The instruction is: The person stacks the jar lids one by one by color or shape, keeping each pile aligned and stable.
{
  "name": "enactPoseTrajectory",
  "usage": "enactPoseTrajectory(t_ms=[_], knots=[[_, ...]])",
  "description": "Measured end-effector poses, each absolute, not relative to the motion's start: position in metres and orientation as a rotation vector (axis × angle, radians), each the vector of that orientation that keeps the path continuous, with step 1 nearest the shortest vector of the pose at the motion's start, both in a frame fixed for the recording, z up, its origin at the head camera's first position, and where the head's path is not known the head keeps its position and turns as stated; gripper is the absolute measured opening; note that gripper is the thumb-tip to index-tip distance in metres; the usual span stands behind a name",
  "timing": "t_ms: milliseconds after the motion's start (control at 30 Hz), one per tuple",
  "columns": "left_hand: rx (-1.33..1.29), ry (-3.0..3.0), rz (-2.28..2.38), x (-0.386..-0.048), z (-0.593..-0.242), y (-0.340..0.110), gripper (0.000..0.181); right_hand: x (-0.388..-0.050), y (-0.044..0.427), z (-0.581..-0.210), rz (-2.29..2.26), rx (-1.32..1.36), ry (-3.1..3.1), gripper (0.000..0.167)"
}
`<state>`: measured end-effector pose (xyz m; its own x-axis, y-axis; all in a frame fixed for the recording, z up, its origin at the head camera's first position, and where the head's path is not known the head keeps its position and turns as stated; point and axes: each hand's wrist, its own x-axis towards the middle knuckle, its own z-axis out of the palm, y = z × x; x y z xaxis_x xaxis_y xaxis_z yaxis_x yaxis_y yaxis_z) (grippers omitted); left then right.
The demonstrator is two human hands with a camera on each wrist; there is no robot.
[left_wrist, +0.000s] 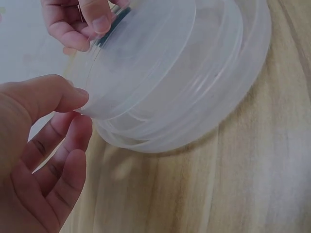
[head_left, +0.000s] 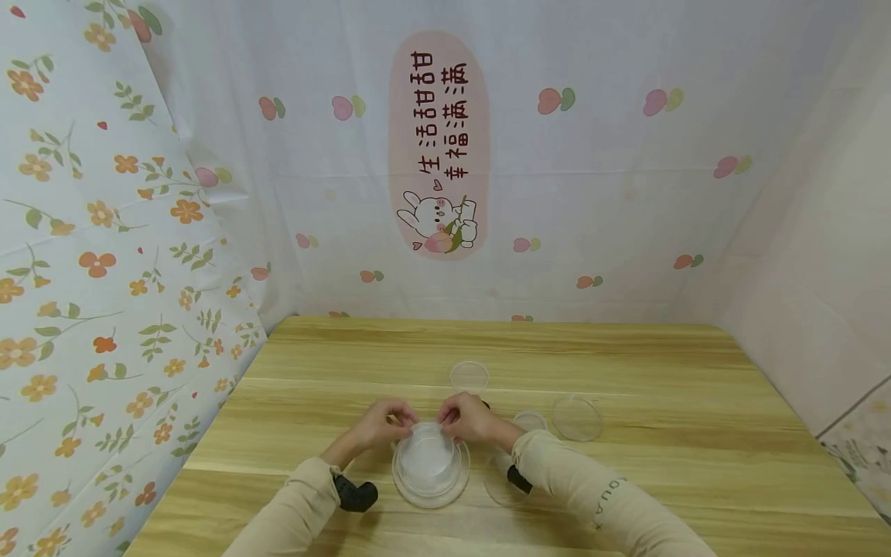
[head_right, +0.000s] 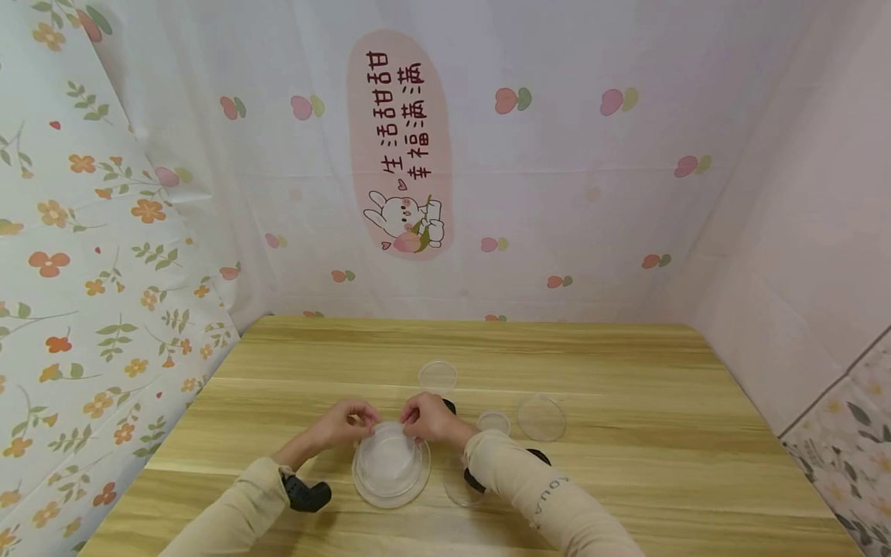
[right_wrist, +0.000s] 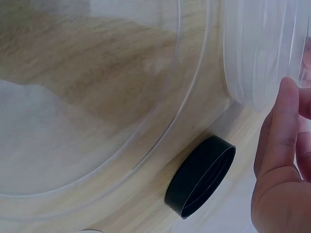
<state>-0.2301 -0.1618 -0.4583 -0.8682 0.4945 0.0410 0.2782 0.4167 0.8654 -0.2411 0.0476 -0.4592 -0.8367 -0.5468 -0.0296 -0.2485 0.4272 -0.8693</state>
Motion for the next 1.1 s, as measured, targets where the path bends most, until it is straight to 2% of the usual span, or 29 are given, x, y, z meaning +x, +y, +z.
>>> enactPoseTrajectory(t_ms=[933,1100], knots=[[0.675,2.412,1.425,-0.2259,-0.469,-0.1638,0.019,-0.2383,0.0477,-0.4664,-1.263,-0.794,2.474,0.005],[0.704,2.414,1.442,-0.2205,-0.4609,-0.1608,0.018,-0.2384,0.0479,-0.467,-1.254,-0.796,2.482,0.005]])
